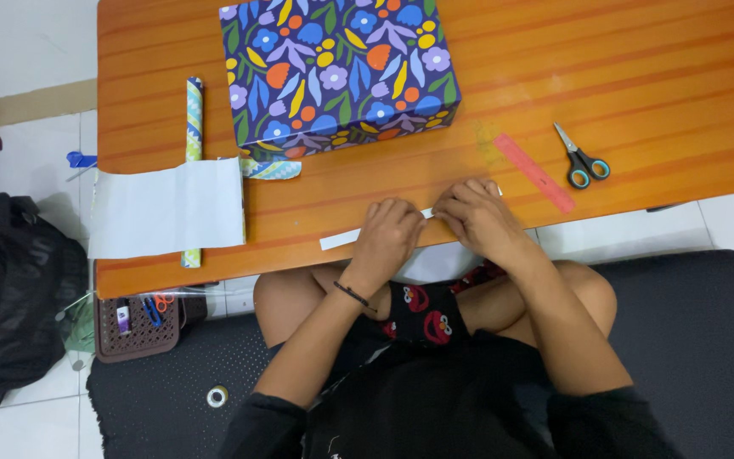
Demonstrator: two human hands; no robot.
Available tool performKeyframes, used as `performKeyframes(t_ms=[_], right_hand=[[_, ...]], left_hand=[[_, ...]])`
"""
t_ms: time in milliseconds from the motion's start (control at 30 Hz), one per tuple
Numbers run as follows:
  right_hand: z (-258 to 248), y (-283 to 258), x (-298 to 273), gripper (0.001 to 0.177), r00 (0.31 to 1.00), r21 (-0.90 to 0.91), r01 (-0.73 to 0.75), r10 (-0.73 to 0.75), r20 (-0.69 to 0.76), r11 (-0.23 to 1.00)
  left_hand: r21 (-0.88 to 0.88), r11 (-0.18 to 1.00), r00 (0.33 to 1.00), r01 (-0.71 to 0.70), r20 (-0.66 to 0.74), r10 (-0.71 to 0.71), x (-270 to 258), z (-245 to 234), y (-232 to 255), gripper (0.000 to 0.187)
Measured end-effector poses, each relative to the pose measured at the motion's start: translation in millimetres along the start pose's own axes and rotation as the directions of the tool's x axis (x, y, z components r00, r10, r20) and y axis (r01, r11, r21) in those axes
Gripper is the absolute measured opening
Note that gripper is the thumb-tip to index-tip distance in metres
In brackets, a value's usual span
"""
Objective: The person folds a long strip of white paper repeatedly on a wooden table, creating a narrow, accordion-style folded piece. The person smooths the folds and adjusts the paper throughout the process.
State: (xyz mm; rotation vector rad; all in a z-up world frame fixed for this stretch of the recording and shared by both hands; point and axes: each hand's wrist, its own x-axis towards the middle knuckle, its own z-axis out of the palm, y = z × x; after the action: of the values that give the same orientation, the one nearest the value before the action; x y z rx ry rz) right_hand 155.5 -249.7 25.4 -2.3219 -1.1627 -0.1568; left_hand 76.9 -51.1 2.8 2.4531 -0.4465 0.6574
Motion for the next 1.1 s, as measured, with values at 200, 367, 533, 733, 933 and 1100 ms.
performKeyframes(t_ms=[200, 367, 533, 733, 933, 1100], right_hand=[[1, 9, 1, 0.009, 0.988, 0.09, -0.151, 0.148, 0.035, 0.984], [-2, 22, 10, 0.007, 0.983, 0.11, -0.177, 0.171, 0.062, 0.978], [-7, 23, 15, 0.007, 0.982, 0.119, -0.178, 0.169, 0.081, 0.977], [-7, 24, 21, 0.013, 0.94, 0.078, -0.311, 0.295, 0.171, 0.947], [2, 36, 15, 0.013, 0.966, 0.115, -0.246, 0.234, 0.106, 0.962], [-5, 59, -6, 0.011, 0.974, 0.326, -0.226, 0.219, 0.061, 0.918]], left_hand=[[-0.069, 0.948, 0.951, 0.31, 0.019, -0.309, 9, 9, 1, 0.007], [-0.124, 0.902, 0.908, 0.414, 0.118, -0.401, 19, 6, -8, 0.006], [-0.163, 0.872, 0.883, 0.462, 0.174, -0.436, 22, 3, -9, 0.006], [0.034, 0.959, 0.953, 0.282, 0.102, -0.284, 27, 14, -2, 0.011], [-0.042, 0.936, 0.928, 0.35, 0.152, -0.34, 41, 25, 3, 0.014], [-0.126, 0.903, 0.907, 0.412, 0.153, -0.392, 39, 23, 1, 0.008]])
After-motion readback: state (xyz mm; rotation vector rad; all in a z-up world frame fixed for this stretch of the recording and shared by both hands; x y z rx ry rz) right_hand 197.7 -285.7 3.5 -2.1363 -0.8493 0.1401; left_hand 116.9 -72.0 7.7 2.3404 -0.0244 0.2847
